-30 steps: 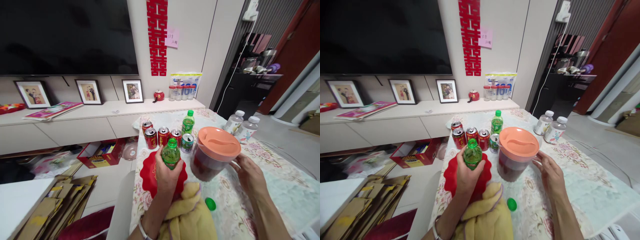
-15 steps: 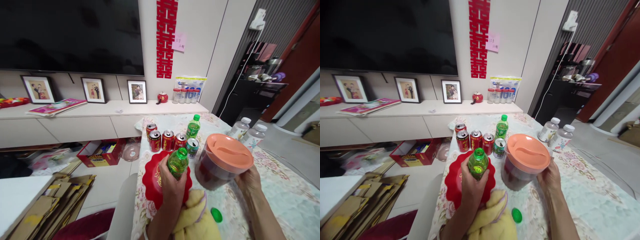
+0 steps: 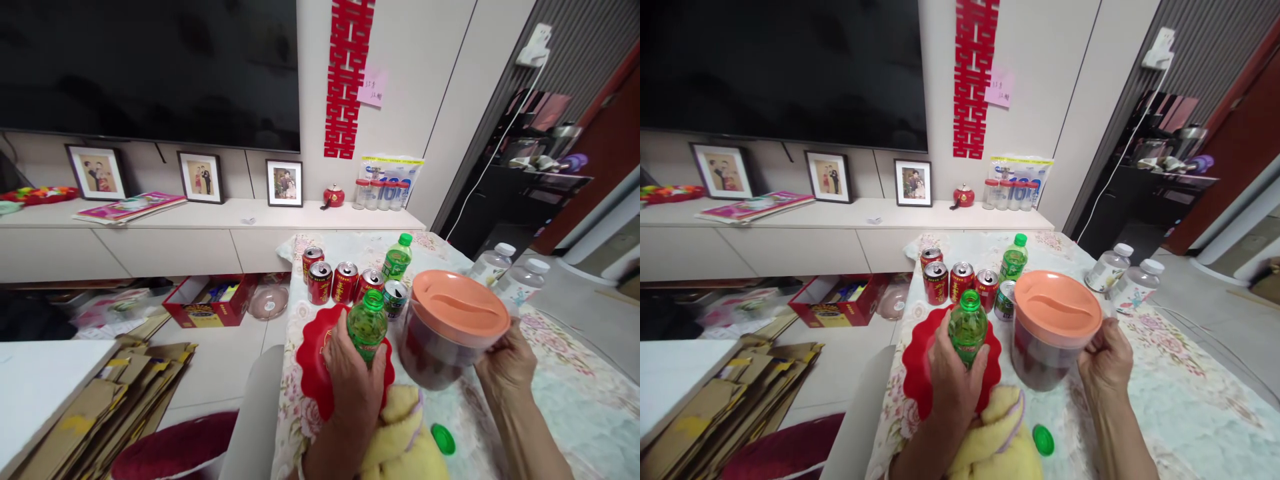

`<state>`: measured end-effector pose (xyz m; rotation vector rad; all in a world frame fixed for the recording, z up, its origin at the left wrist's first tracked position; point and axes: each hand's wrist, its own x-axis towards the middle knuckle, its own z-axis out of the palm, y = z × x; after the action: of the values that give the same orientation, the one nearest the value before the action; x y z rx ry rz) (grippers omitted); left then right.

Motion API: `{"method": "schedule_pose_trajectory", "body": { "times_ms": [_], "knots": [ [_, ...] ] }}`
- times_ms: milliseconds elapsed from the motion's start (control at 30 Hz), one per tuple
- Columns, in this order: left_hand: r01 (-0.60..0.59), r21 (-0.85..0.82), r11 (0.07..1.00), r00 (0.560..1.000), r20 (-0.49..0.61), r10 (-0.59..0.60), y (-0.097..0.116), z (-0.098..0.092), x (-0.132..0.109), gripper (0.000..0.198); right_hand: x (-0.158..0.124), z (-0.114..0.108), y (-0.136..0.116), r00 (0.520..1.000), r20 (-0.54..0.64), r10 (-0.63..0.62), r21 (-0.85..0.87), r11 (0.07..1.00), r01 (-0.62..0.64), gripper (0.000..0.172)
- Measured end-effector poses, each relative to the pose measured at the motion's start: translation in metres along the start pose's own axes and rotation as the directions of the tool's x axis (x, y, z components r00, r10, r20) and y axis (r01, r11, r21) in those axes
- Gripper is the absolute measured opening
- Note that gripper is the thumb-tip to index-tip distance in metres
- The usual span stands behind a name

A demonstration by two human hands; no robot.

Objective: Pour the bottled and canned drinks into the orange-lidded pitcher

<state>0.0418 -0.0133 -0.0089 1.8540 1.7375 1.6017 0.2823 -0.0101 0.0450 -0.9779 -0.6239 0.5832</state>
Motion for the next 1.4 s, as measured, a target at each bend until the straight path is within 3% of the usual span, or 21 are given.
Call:
{"method": "schedule_pose_trajectory", "body": {
  "times_ms": [100,200,467,667,867,1400],
  "knots": [
    [0.009,-0.066,0.998,1.000,0.009,-0.008,-0.001,0.003,-0.002,0.069,-0.004,0.015,-0.013,0.999,-0.031,-0.026,0.034,0.999,0.027,0.060],
    [0.029,-0.119,0.993,0.999,0.015,-0.028,-0.002,0.005,-0.002,0.068,-0.005,0.028,-0.026,1.000,-0.022,-0.021,0.032,0.999,0.021,0.054],
    [0.059,-0.121,0.991,0.995,0.086,-0.049,-0.001,0.000,0.002,0.067,-0.006,0.044,-0.061,1.000,-0.014,-0.008,0.017,1.000,0.009,0.050],
    [0.062,-0.075,0.995,0.989,0.138,-0.052,-0.003,-0.001,0.002,0.071,-0.009,0.052,-0.083,0.999,0.010,-0.030,-0.010,0.999,0.030,0.042],
    [0.084,-0.079,0.993,0.990,0.122,-0.074,0.000,0.000,0.003,0.071,-0.007,0.060,-0.100,0.998,0.052,-0.045,-0.047,0.998,0.048,0.036],
    [0.042,-0.046,0.998,0.993,0.108,-0.037,0.001,0.002,0.004,0.075,0.000,0.068,-0.124,0.992,0.124,-0.019,-0.162,0.986,0.039,0.047]
  ]
}}
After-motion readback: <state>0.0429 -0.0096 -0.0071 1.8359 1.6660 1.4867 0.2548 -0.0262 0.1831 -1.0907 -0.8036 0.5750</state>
